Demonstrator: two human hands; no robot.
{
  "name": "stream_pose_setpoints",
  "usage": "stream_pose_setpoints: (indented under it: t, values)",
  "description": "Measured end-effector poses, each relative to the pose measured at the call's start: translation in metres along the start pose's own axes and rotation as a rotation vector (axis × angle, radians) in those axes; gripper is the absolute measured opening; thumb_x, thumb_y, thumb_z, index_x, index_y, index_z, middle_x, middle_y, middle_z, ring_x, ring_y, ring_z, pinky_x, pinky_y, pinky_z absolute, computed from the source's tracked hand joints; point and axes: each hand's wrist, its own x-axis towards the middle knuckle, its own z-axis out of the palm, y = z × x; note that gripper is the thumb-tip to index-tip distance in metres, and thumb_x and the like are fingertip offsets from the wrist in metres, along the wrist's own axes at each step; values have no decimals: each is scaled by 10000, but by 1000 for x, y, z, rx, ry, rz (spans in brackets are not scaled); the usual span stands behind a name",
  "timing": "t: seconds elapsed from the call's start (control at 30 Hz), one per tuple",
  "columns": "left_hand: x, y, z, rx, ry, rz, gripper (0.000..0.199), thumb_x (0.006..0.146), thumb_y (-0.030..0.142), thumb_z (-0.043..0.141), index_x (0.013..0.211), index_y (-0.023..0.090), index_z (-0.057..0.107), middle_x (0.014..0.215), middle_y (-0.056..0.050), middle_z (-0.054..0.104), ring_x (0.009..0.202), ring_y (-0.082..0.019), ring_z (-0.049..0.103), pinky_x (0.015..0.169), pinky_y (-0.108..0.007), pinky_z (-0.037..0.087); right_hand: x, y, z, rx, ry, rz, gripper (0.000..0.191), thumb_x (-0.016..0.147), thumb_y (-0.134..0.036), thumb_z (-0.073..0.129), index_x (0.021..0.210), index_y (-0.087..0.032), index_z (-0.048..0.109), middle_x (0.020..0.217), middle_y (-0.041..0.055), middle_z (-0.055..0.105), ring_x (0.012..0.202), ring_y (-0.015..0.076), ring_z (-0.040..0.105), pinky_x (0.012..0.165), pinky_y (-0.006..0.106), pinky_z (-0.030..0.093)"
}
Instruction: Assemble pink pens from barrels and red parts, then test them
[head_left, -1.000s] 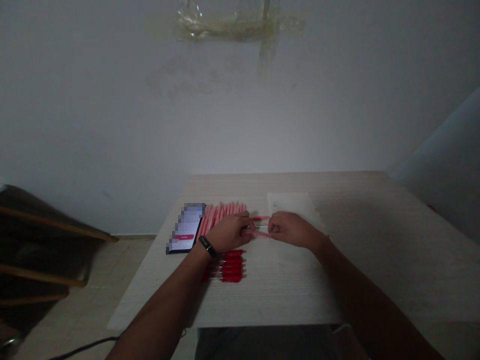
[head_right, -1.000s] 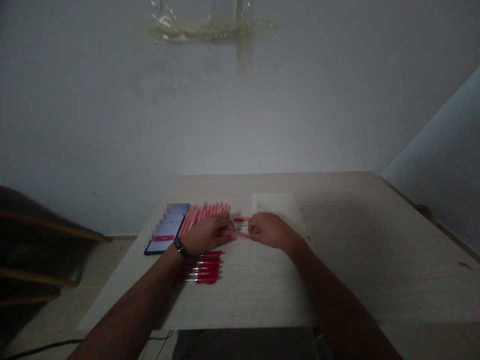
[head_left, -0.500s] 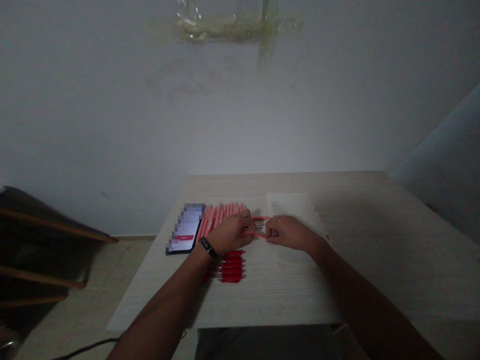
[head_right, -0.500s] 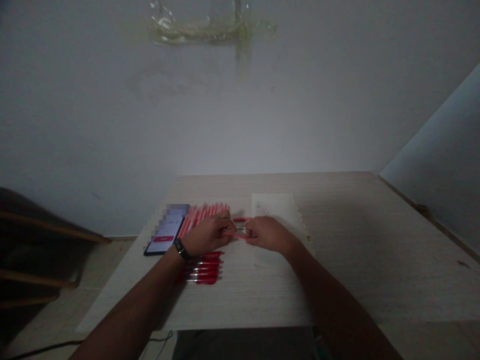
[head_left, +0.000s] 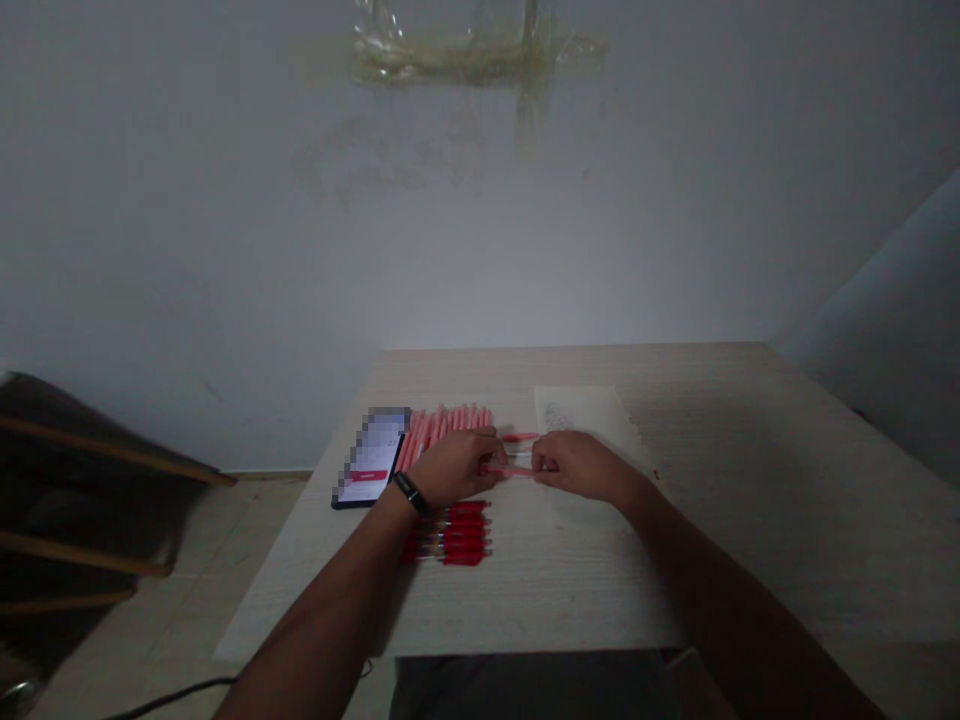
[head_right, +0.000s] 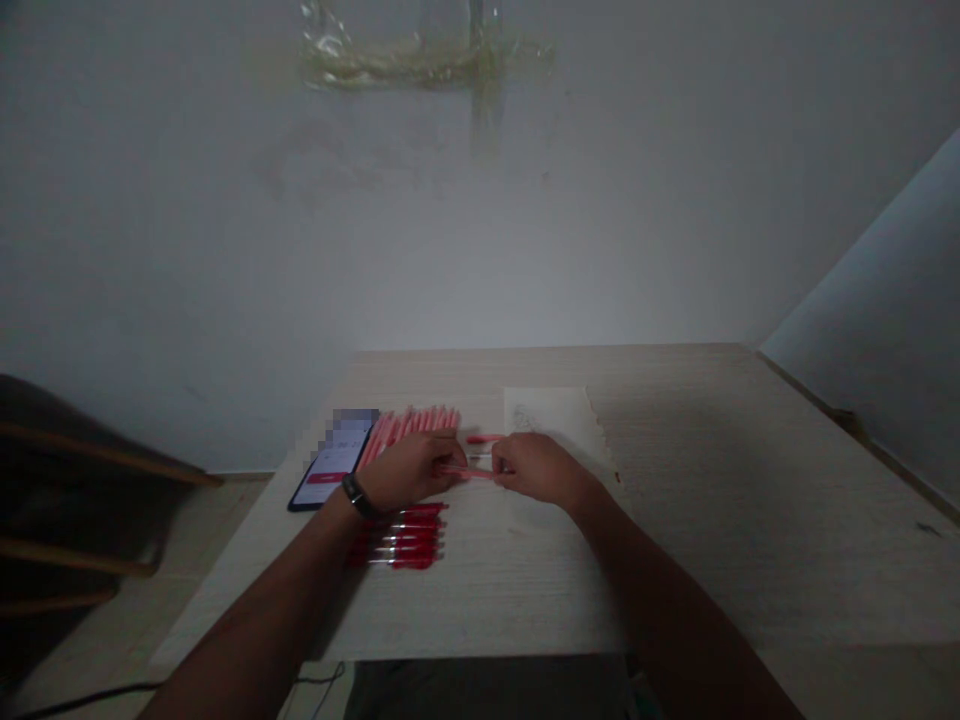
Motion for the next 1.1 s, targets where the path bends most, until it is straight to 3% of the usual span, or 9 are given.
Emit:
stream_pose_setpoints:
  t: [0.2,0.37,0.63,1.1]
  values:
    - [-1,-2,-2,15,2,4,94,850,252,647,923,203,679,954,-47,653,845,-180,606,722,-270,434,-1,11,-9,-25,143,27,14,846,-198,681,852,-188,674,819,8,646,741,141,556,655,238,349]
    - [-1,-1,-3,13,-22,22,107,846,255,648,929,200,687,951,-48,657,845,-178,608,733,-266,432,14,7,-1,-51,257,-28,60,888,-224,665,855,-175,673,856,35,627,846,166,555,758,264,391]
    - [-1,-3,-2,23,-55,36,97,831,227,644,902,193,700,905,-47,666,811,-171,605,710,-253,420,39,-6,18,-160,244,-55,81,906,-236,655,860,-175,680,905,44,629,924,181,554,822,291,382]
    - [1,-2,1,29,-67,48,88,836,226,651,915,198,675,916,-30,666,808,-164,608,692,-244,404,42,-4,20,-153,251,-47,60,896,-233,673,871,-180,684,901,43,628,922,185,557,816,288,389]
